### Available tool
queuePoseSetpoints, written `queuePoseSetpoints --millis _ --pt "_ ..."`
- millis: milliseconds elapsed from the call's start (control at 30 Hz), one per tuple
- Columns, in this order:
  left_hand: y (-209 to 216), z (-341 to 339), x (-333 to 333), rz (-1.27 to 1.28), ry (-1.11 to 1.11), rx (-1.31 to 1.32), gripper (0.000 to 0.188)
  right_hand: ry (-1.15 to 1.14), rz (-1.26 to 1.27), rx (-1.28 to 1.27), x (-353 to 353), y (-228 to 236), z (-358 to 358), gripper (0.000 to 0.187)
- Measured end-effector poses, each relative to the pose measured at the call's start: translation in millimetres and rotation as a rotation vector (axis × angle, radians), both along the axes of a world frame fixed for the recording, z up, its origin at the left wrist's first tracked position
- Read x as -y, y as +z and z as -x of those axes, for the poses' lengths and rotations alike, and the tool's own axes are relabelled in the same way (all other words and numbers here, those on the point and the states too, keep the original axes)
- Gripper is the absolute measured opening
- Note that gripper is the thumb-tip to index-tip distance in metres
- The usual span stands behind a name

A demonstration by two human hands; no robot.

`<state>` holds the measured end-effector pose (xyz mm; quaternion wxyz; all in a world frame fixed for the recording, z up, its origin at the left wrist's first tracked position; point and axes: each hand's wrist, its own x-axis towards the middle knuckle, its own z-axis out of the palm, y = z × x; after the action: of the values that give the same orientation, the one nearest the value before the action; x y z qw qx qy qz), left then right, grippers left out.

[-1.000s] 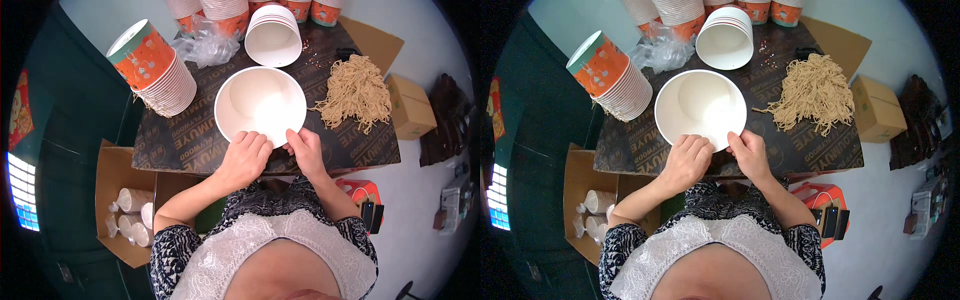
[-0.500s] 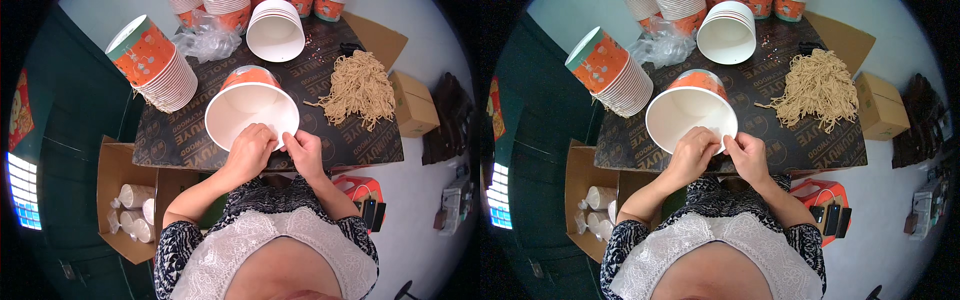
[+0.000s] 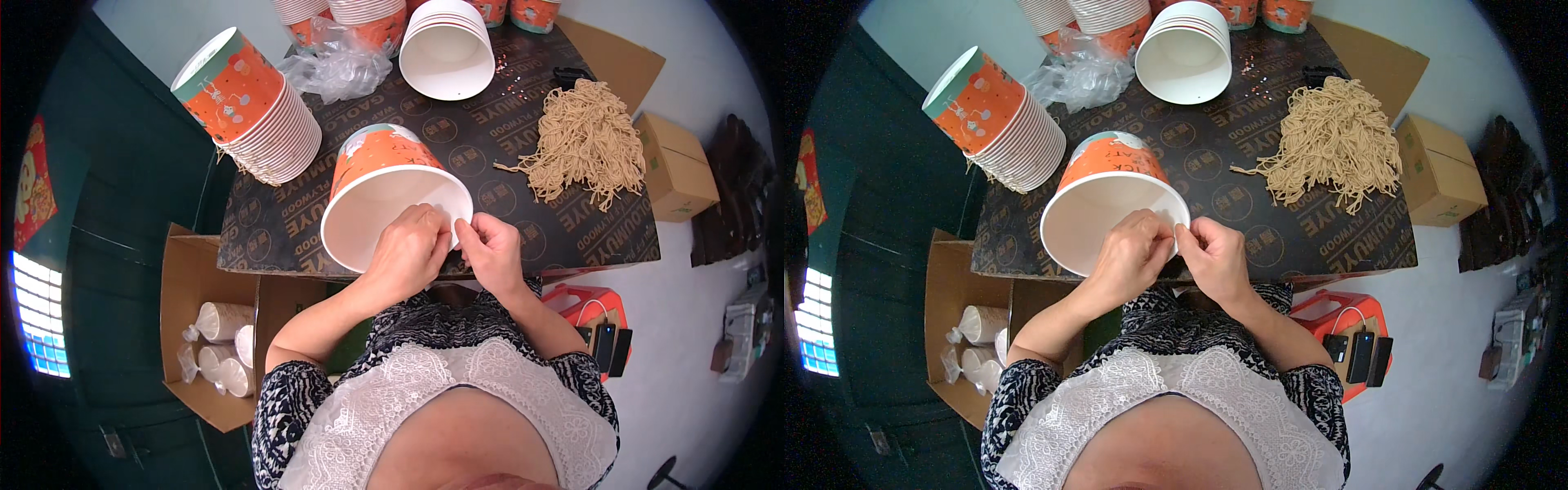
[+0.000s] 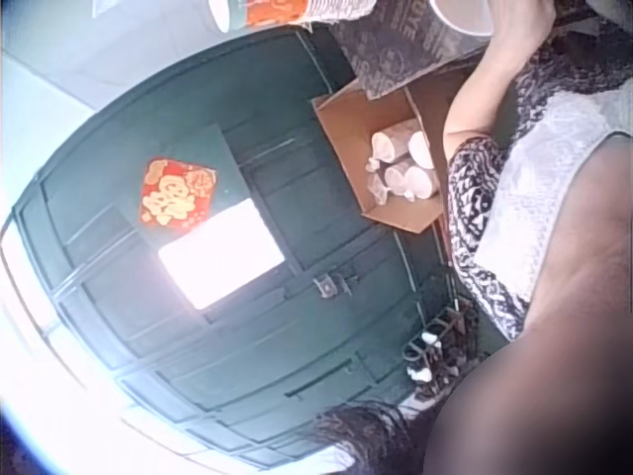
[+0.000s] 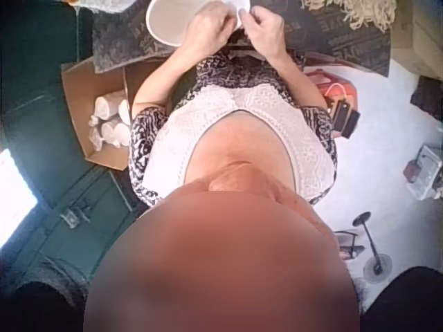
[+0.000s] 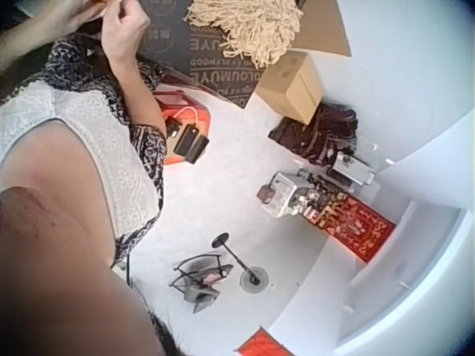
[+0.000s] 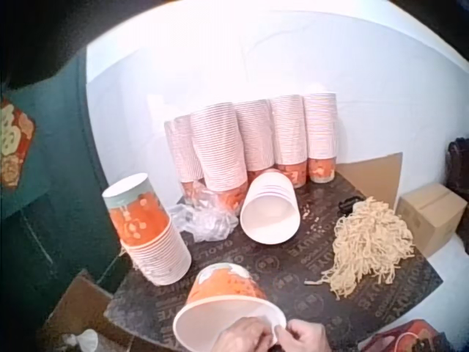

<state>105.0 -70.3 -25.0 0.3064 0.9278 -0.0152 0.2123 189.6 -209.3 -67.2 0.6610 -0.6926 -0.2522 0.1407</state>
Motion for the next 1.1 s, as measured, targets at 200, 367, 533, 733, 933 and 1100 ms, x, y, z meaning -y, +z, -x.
queuePoseSetpoints --millis 200,367,533,733,933,1100 --pt "3.1 -1.2 2.3 -0.013 0.003 -0.004 0.008 0.011 -0.002 -0.005 0.9 2.6 0.4 0.024" --pt "6.4 -6.4 -1.3 0.006 -0.033 -0.001 0.008 0.013 -0.024 0.040 -0.4 8.9 -3.7 0.024" --pt "38.8 -8.4 -8.8 0.304 -0.081 -0.260 0.007 0.035 0.026 0.374 3.4 47.7 -13.7 0.031" --pt "65.2 -20.7 -34.3 0.656 -0.236 -0.396 0.002 0.038 -0.008 0.324 -8.3 72.3 -35.2 0.034" --pt "82.5 -33.4 -48.1 0.926 -0.257 -0.286 0.009 0.099 0.041 0.275 -24.4 71.9 -58.3 0.041" --pt "87.8 -38.6 -50.1 0.975 -0.245 -0.175 0.010 -0.126 -0.086 0.642 -20.4 85.0 -50.1 0.022"
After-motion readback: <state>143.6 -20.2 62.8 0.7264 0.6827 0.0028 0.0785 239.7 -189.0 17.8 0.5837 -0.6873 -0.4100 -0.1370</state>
